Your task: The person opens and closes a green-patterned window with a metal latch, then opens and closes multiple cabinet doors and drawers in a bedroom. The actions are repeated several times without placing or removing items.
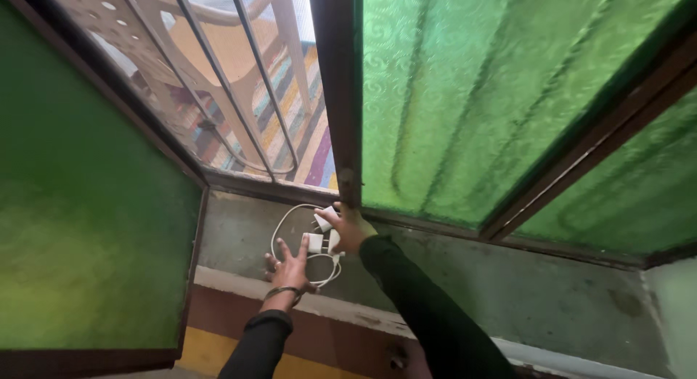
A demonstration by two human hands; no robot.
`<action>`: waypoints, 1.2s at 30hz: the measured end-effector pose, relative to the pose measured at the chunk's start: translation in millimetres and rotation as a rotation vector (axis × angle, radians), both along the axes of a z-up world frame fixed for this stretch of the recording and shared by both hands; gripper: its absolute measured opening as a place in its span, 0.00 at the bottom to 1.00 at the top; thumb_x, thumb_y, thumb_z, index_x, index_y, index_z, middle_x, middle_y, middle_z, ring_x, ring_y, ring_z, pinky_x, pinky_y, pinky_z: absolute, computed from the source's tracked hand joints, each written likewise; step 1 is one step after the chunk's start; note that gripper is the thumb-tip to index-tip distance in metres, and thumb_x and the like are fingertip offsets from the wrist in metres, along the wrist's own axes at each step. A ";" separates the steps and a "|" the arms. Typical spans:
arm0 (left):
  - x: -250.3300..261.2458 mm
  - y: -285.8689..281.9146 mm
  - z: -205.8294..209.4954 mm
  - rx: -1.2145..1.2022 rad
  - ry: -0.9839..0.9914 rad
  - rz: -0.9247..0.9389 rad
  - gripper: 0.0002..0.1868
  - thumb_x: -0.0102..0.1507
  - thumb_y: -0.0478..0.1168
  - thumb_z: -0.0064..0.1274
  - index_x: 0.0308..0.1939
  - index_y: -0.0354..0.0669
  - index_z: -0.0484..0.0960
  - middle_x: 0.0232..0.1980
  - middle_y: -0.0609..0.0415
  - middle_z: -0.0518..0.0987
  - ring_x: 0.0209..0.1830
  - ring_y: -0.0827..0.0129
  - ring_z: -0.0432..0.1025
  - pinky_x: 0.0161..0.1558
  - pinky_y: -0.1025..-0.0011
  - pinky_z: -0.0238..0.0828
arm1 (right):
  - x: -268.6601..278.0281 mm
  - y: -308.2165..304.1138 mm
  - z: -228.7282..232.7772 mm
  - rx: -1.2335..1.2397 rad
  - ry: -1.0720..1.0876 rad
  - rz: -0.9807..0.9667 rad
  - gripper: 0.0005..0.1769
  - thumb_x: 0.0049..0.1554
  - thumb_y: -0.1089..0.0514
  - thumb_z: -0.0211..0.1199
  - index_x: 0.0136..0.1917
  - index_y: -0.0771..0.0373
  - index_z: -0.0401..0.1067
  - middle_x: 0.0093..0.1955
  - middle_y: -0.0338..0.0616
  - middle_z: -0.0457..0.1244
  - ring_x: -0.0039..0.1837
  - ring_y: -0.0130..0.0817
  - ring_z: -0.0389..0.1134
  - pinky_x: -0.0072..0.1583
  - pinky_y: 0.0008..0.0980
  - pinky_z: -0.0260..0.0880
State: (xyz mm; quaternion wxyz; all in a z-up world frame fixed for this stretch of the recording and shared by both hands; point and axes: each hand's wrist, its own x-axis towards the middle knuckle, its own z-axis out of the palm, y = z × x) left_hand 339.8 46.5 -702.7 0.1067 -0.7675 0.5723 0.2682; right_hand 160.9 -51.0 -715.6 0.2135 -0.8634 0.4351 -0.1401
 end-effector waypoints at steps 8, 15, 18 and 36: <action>16.0 -4.1 -38.6 -0.198 0.191 -0.202 0.79 0.41 0.47 0.82 0.80 0.62 0.33 0.82 0.31 0.38 0.82 0.35 0.37 0.76 0.54 0.53 | 8.0 1.6 -28.8 -0.024 0.090 0.008 0.60 0.32 0.59 0.84 0.74 0.39 0.61 0.81 0.51 0.47 0.74 0.55 0.57 0.70 0.47 0.63; -57.3 5.2 -74.5 -0.438 0.163 -0.483 0.70 0.48 0.44 0.75 0.79 0.34 0.39 0.79 0.27 0.48 0.80 0.41 0.47 0.71 0.58 0.62 | -61.8 31.2 -6.4 0.108 0.068 -0.026 0.54 0.37 0.69 0.75 0.74 0.38 0.64 0.82 0.46 0.47 0.71 0.53 0.61 0.68 0.44 0.67; -107.3 17.1 -68.0 -0.279 0.222 -0.447 0.68 0.48 0.44 0.75 0.78 0.33 0.40 0.79 0.29 0.50 0.79 0.42 0.49 0.70 0.58 0.62 | -109.2 45.2 8.1 0.076 0.131 -0.007 0.54 0.37 0.68 0.77 0.74 0.41 0.63 0.81 0.48 0.45 0.72 0.55 0.60 0.68 0.45 0.65; -240.4 41.7 65.1 -0.226 0.130 -0.565 0.67 0.53 0.51 0.74 0.82 0.52 0.38 0.84 0.36 0.39 0.83 0.37 0.40 0.73 0.37 0.51 | -305.3 117.3 119.2 0.061 0.325 -0.120 0.59 0.43 0.63 0.79 0.80 0.42 0.50 0.79 0.48 0.50 0.76 0.51 0.55 0.72 0.44 0.61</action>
